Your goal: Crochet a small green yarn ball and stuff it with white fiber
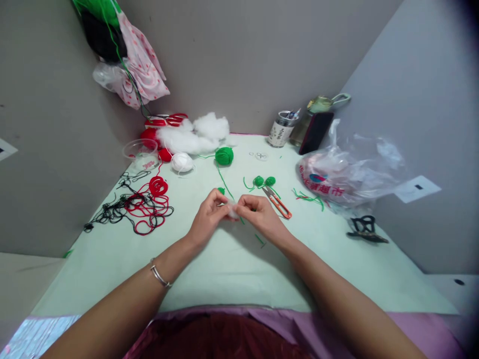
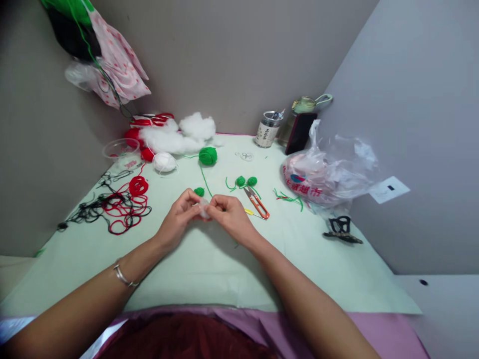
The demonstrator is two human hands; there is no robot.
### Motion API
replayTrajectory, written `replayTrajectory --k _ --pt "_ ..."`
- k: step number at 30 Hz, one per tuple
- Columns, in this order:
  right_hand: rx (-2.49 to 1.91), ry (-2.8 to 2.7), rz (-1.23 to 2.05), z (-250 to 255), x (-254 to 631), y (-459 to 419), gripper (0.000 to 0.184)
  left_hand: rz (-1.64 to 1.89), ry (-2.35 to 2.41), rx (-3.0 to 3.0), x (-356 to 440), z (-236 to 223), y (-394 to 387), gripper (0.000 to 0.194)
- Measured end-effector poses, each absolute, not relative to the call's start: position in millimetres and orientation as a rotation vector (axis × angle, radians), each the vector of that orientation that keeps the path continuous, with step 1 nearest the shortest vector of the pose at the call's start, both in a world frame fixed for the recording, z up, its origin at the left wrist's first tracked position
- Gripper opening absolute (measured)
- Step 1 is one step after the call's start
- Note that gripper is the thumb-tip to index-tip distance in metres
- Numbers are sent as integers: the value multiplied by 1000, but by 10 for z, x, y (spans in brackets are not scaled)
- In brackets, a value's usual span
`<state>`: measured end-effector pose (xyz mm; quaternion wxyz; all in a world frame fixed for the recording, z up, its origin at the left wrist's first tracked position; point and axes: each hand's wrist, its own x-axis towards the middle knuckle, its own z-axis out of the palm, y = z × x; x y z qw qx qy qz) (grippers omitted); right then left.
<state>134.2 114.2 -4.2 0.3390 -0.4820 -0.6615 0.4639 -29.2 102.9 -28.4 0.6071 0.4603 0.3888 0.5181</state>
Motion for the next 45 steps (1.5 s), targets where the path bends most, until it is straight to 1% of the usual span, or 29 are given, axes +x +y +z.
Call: replayTrajectory --k 7,14,18,22,25,29,34,38,42,45 --pt "-1330 -1752 1103 -90 1410 1145 31 1158 886 1023 -295 -279 1013 31" --pt "-1175 -1973 1089 15 1383 1035 18 1224 975 1123 -318 -323 1083 23" --pt "-1161 -1790 1170 29 1286 1011 20 1338 1024 1213 -269 -336 1063 18" --pt "-1211 -1673 1212 -8 1275 1069 30 1412 999 1252 -223 -331 1001 18" --pt "-1260 -1641 1168 -43 1312 1109 33 1388 974 1267 -236 -321 957 20" --pt "-1314 -1673 1078 -88 1355 1127 29 1308 944 1235 -289 -315 947 19" --pt "-1291 -1783 1013 -64 1394 1094 29 1273 937 1197 -320 -292 1007 23" --pt "-1182 -1968 1024 28 1398 1033 20 1264 982 1185 -323 -257 1044 23" --pt "-1127 -2031 1042 42 1369 1006 12 1250 1020 1137 -315 -261 1064 19" --pt "-1184 -1961 1044 -28 1350 1035 18 1224 995 1071 -302 -275 1060 17"
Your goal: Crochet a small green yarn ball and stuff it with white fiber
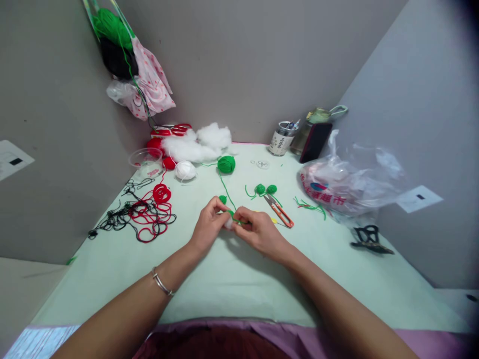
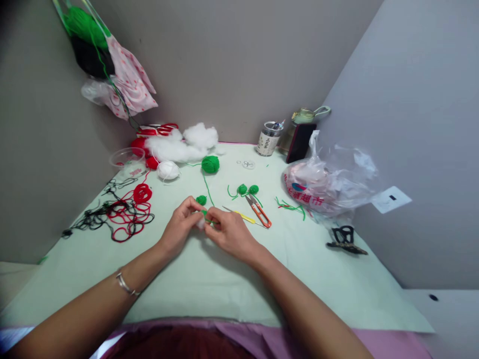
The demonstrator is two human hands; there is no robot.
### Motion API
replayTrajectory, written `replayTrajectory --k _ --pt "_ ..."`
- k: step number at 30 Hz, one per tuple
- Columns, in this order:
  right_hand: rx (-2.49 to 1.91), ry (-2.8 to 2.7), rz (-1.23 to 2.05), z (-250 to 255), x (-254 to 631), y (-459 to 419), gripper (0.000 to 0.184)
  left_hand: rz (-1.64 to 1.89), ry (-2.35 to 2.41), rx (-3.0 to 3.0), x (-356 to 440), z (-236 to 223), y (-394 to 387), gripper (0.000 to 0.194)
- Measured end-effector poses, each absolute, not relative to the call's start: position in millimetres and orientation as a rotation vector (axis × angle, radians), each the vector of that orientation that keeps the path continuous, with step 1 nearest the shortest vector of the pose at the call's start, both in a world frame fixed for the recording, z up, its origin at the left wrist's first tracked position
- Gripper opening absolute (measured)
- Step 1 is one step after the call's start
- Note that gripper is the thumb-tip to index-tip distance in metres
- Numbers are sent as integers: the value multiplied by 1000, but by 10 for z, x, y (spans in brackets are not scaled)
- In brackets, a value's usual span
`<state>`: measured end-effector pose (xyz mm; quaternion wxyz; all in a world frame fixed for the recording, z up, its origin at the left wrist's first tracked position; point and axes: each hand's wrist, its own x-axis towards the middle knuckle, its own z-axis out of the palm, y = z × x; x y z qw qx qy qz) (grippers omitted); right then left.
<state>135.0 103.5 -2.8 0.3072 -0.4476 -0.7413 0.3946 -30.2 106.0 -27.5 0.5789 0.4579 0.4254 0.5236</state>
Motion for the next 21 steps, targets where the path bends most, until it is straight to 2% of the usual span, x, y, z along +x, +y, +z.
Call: replayTrajectory --k 3,11,17,21 --pt "-1285 -1837 1007 -109 1348 1086 28 1202 939 1011 -285 -273 1031 20" --pt "-1283 -1789 1074 -37 1417 1136 37 1177 861 977 -277 -241 993 36" --pt "-1144 -1959 1131 -8 1359 1022 18 1213 948 967 -311 -295 1070 28" --pt "-1238 -1954 972 -59 1296 1005 22 1175 969 922 -300 -318 1081 22"
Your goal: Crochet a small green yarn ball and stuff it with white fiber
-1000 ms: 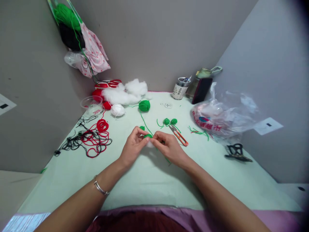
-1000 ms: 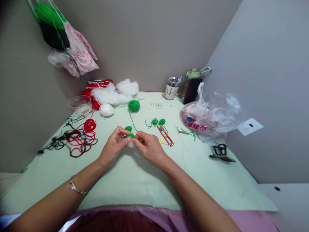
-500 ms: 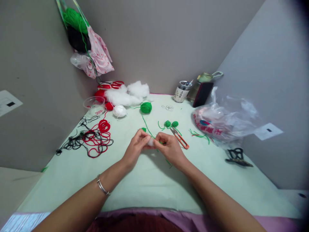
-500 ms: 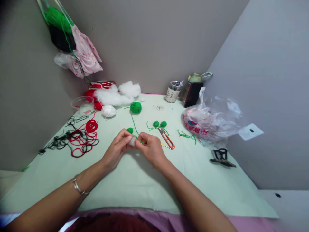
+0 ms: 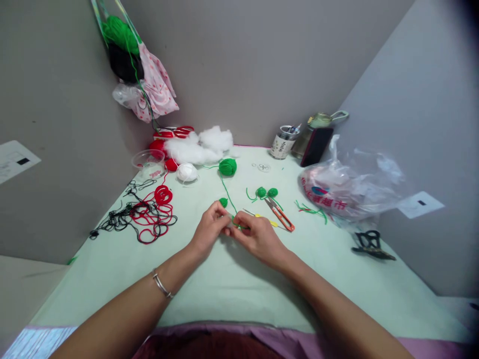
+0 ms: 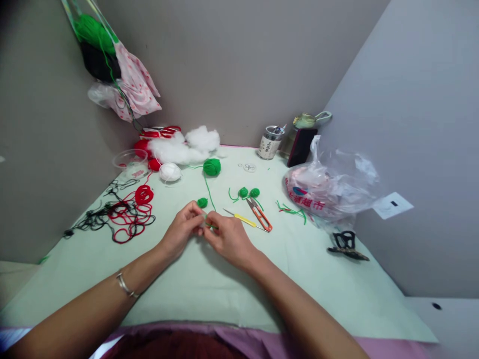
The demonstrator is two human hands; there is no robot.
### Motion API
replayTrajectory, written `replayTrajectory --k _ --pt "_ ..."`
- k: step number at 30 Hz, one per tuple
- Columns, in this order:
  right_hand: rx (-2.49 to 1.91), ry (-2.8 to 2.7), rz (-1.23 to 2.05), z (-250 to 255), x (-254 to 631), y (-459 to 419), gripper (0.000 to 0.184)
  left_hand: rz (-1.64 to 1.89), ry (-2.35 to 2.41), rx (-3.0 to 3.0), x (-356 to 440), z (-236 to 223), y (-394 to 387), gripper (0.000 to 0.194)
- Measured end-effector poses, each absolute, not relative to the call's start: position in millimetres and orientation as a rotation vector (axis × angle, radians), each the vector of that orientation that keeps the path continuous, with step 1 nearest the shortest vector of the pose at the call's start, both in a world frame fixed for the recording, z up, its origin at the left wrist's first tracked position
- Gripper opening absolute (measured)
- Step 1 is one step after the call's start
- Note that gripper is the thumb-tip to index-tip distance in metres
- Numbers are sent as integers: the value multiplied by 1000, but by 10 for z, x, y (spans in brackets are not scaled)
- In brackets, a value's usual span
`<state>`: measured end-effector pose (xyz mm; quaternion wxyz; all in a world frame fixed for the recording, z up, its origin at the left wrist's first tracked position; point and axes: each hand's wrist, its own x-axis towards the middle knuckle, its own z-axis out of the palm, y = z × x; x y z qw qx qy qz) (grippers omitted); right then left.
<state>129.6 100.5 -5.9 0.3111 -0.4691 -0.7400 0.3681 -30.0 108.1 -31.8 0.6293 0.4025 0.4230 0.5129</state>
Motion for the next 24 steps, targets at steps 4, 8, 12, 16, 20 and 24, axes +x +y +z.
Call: replayTrajectory --k 4,8,12,16,20,24 --pt "-1347 -1844 939 -105 1301 1073 27 1123 907 862 -271 -275 1036 25" --pt "-1374 -1771 994 -117 1356 1150 30 1105 844 849 -262 -236 982 34" --pt "-1300 -1783 1101 -38 1396 1163 37 1126 849 870 -268 -247 991 39" --pt "-1205 -1821 1218 66 1373 1088 32 1135 885 936 -279 -272 1048 37" --pt "-1160 -1776 1297 69 1308 1013 29 1219 966 1052 -283 -282 1060 31" --pt "-1186 -1599 1415 9 1281 1053 31 1331 1012 1130 -247 -307 999 23"
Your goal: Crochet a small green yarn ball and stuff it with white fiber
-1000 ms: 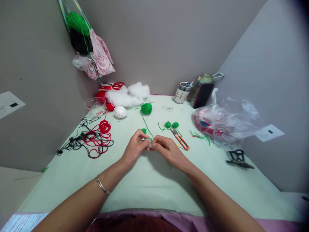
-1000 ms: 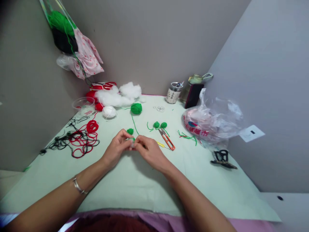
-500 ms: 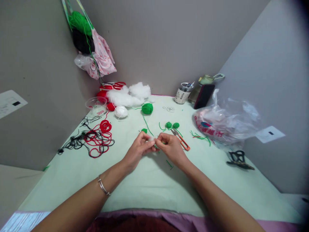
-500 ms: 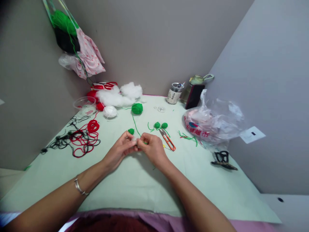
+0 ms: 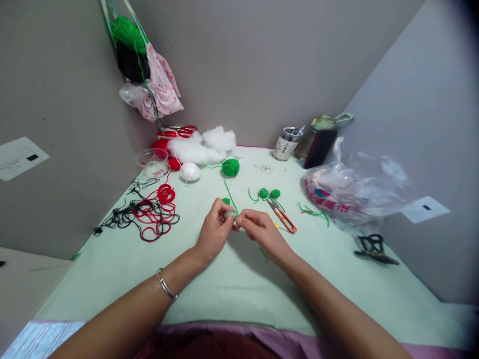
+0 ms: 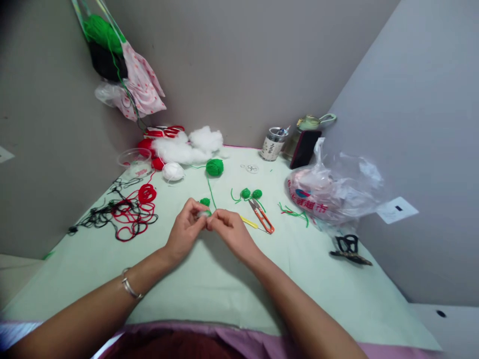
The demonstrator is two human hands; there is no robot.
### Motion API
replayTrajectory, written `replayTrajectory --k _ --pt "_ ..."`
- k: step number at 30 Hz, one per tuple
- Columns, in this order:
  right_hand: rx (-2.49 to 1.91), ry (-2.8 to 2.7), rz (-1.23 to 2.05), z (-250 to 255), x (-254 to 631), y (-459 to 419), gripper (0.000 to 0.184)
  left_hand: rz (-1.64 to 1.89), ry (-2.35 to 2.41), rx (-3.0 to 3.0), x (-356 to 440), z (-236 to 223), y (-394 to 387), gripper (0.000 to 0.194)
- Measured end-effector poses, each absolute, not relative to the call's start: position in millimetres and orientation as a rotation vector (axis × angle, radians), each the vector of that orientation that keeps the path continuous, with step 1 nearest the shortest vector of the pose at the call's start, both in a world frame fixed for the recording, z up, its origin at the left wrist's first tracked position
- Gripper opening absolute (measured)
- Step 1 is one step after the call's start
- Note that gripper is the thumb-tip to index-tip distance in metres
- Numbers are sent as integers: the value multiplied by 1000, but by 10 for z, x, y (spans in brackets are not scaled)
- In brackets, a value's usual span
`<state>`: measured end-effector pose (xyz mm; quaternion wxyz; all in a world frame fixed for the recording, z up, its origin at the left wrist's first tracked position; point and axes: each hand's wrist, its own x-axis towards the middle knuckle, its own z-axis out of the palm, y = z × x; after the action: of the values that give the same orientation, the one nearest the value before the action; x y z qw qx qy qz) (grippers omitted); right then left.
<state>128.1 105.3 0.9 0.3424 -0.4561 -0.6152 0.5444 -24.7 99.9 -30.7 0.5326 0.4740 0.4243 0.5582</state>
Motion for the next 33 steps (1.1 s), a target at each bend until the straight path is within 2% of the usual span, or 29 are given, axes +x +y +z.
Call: replayTrajectory --k 7,12,15,21,27,33 --pt "-1224 -1564 1350 -22 1323 1131 44 1303 946 1168 -255 -279 934 30" --pt "-1300 -1679 1160 -58 1353 1104 39 1203 871 1135 -350 -204 955 23" --pt "-1328 -1739 1068 -65 1373 1084 37 1186 864 1112 -359 -225 989 28" --pt "-1225 -1901 1140 47 1357 986 25 1224 919 1109 -328 -262 1038 28" --pt "-1276 -1901 1094 42 1269 957 20 1244 978 1088 -301 -257 1042 23" --pt "-1402 -1777 1094 -87 1315 1070 27 1181 922 998 -315 -250 1012 21"
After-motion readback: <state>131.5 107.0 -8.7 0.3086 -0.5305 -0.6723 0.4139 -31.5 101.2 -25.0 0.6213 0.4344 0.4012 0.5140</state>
